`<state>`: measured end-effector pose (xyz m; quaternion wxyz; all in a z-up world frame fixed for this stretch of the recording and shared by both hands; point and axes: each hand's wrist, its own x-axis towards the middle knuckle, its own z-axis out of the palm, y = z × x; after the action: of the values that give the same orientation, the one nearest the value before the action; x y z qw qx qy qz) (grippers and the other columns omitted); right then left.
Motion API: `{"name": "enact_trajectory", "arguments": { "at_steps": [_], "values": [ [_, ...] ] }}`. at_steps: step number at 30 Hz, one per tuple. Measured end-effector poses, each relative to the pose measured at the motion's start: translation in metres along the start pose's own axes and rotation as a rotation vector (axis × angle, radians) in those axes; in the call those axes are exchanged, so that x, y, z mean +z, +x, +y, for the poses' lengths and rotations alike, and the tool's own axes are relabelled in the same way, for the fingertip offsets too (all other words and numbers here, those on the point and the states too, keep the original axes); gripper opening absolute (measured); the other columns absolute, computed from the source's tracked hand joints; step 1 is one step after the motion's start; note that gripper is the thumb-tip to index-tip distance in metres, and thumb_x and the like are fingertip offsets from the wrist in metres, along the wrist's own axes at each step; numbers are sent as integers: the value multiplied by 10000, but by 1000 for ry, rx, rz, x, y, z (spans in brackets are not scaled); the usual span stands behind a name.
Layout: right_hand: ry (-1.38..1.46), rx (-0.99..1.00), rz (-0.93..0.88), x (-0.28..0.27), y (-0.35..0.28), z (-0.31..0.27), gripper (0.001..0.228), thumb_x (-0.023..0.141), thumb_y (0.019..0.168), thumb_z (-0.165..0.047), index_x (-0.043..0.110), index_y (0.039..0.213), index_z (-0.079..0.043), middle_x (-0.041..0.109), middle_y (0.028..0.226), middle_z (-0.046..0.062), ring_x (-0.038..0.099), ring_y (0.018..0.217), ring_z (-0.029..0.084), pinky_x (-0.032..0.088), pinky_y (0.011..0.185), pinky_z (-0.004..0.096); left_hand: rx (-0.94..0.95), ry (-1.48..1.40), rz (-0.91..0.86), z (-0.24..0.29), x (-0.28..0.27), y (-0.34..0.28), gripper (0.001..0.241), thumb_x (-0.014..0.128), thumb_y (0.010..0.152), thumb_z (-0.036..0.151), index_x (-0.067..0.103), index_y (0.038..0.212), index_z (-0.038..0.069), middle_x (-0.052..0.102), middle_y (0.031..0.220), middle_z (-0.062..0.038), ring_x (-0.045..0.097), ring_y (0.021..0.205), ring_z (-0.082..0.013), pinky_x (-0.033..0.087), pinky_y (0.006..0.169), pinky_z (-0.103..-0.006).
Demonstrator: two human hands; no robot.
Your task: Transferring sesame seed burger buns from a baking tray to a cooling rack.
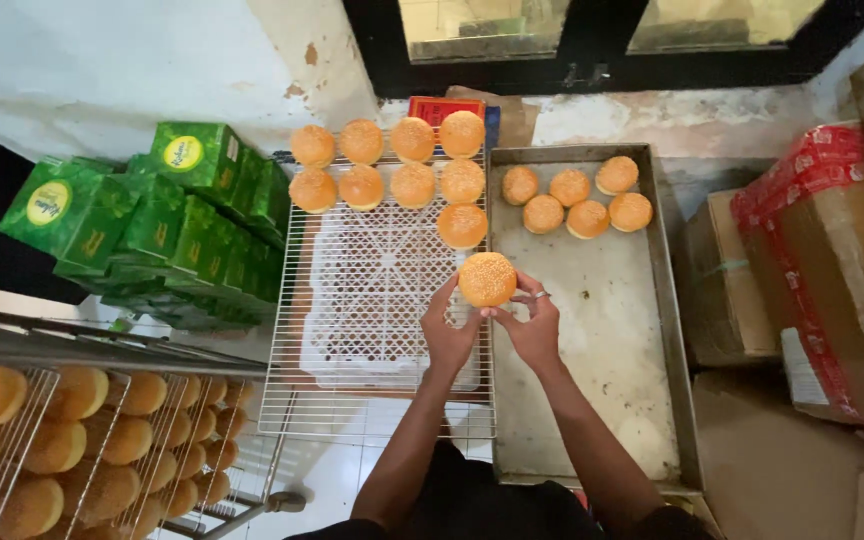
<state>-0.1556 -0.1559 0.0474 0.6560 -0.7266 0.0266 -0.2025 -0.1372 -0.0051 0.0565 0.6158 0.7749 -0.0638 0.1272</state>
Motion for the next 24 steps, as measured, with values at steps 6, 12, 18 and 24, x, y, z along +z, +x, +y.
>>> {"name": "enact_trajectory", "arguments": {
  "at_steps": [6, 12, 18, 24],
  "values": [
    [39, 122, -29, 49, 4, 9, 742, 882, 763, -98, 557, 1425, -15, 672, 1327, 102, 659, 1145, 179, 570, 948, 353, -35, -41, 3, -23, -39, 20, 685, 886, 765, 102, 620, 1393, 37, 707, 1321, -152, 671, 1227, -256, 502, 1074, -386],
    [74, 162, -41, 88, 19, 4, 745, 864, 791, -68, 534, 1455, 4, 669, 1329, 120, 667, 1137, 164, 561, 974, 335, -22, 46, 21, -48, -65, 46, 672, 888, 756, 109, 626, 1370, 31, 680, 1302, -151, 665, 1215, -259, 524, 1052, -385],
    [99, 166, 8, 127, 37, 25, 664, 855, 805, -61, 570, 1398, 25, 692, 1298, 135, 674, 1126, 169, 557, 980, 332, -45, 59, 42, -69, -83, 77, 708, 913, 721, 139, 626, 1361, 40, 703, 1252, -145, 690, 1181, -248, 530, 1024, -368],
    [44, 248, 31, 154, 47, 33, 636, 851, 812, -75, 565, 1372, 24, 696, 1298, 129, 685, 1140, 177, 559, 984, 329, -138, -31, -2, -99, -92, 103, 650, 892, 761, 104, 633, 1347, -4, 703, 1289, -160, 667, 1204, -260, 504, 1048, -385]
  ]
}}
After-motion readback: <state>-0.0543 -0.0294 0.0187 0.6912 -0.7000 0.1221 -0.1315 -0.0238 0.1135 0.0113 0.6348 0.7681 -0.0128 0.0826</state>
